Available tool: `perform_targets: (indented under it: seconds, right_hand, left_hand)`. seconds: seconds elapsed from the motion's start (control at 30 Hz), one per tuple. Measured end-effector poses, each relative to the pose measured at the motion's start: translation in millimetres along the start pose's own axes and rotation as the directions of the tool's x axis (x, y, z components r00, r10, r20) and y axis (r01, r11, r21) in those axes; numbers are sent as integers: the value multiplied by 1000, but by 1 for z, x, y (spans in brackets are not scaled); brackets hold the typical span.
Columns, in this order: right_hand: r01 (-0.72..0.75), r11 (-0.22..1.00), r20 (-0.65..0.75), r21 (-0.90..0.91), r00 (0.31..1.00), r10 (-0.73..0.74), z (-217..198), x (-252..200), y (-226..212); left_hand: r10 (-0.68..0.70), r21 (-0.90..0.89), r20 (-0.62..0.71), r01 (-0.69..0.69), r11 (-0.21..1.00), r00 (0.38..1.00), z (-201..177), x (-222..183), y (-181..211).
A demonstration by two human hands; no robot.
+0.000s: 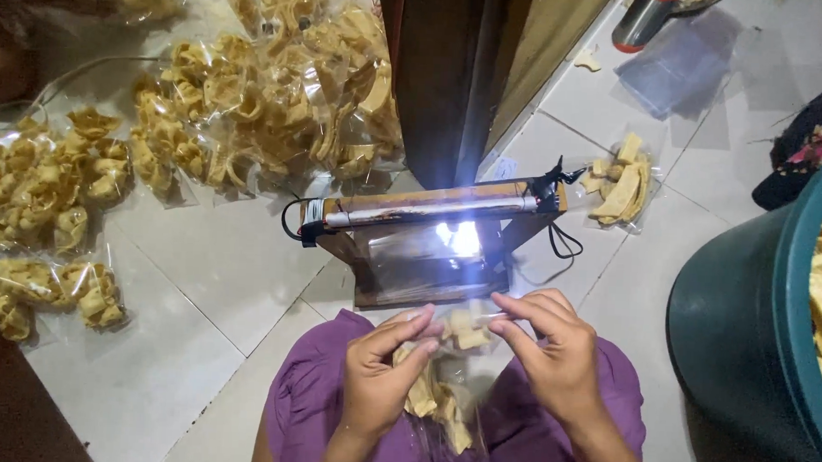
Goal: Packaging fried snacks into small plastic bags and sealing them using a manual heat sealer.
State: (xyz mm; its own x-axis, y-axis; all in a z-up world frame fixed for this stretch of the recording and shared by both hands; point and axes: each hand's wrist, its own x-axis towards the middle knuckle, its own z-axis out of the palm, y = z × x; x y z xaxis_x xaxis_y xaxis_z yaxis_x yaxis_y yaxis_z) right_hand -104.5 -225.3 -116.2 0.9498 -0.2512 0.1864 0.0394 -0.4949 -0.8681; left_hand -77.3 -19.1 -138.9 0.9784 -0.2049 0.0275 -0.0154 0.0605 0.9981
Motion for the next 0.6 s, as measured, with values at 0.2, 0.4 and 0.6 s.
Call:
perform_targets:
  seconds: [0.2,0.4,0.6]
  right_hand:
    - [179,946,106,-270,982,-156,18,22,38]
    - [-563,732,294,383,826,482,23,55,93]
    - [-550,335,309,765,769,560,54,81,83]
  left_hand:
    - [171,598,62,-174,782,983,-27,34,-48]
    - [-295,-311,92,309,899,951,-33,68,-83]
    - [-601,-732,-148,322,601,786,-13,101,-99]
